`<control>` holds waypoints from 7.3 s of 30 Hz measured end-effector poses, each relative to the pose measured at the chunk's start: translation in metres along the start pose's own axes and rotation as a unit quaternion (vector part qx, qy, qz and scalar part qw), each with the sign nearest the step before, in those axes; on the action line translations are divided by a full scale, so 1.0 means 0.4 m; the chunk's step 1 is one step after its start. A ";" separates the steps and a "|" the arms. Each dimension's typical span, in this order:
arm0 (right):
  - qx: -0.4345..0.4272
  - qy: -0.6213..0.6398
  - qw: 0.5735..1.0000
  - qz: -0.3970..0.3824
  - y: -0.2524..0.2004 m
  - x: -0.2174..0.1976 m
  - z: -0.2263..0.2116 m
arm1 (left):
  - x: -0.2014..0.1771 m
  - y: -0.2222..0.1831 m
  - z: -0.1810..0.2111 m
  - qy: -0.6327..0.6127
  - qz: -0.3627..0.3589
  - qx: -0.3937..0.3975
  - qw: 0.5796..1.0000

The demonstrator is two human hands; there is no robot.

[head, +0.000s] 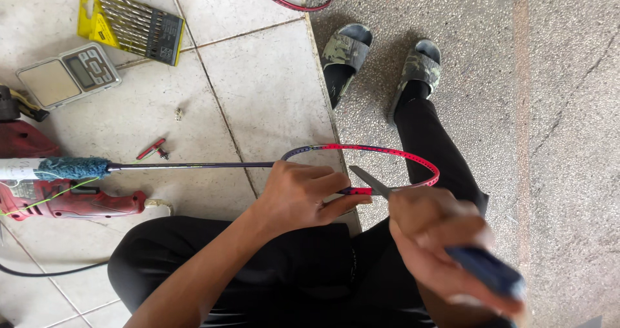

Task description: The person sits on the floor and uses a metal file to smooth the frame of a badminton racket. They rotate the racket to file different sections of the frame, focusing on the grommet area.

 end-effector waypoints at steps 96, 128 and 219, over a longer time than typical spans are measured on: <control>0.206 -0.535 0.802 -0.168 -0.164 -0.156 0.008 | 0.074 0.050 -0.085 0.108 0.026 -0.019 0.994; 0.251 -0.542 0.787 -0.151 -0.159 -0.171 0.029 | 0.086 0.036 -0.085 0.107 -0.008 -0.013 0.994; 0.255 -0.584 0.751 -0.173 -0.174 -0.148 -0.033 | 0.070 0.020 -0.086 0.101 0.014 -0.021 0.995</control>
Point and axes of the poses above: each hand's wrist, its own y-axis towards the middle knuckle, its own x-axis out of the palm, z = x × y, the point moved 1 cm from there along y, towards the middle knuckle, and after that the axes turned 2 degrees about z, right-handed, at the moved point
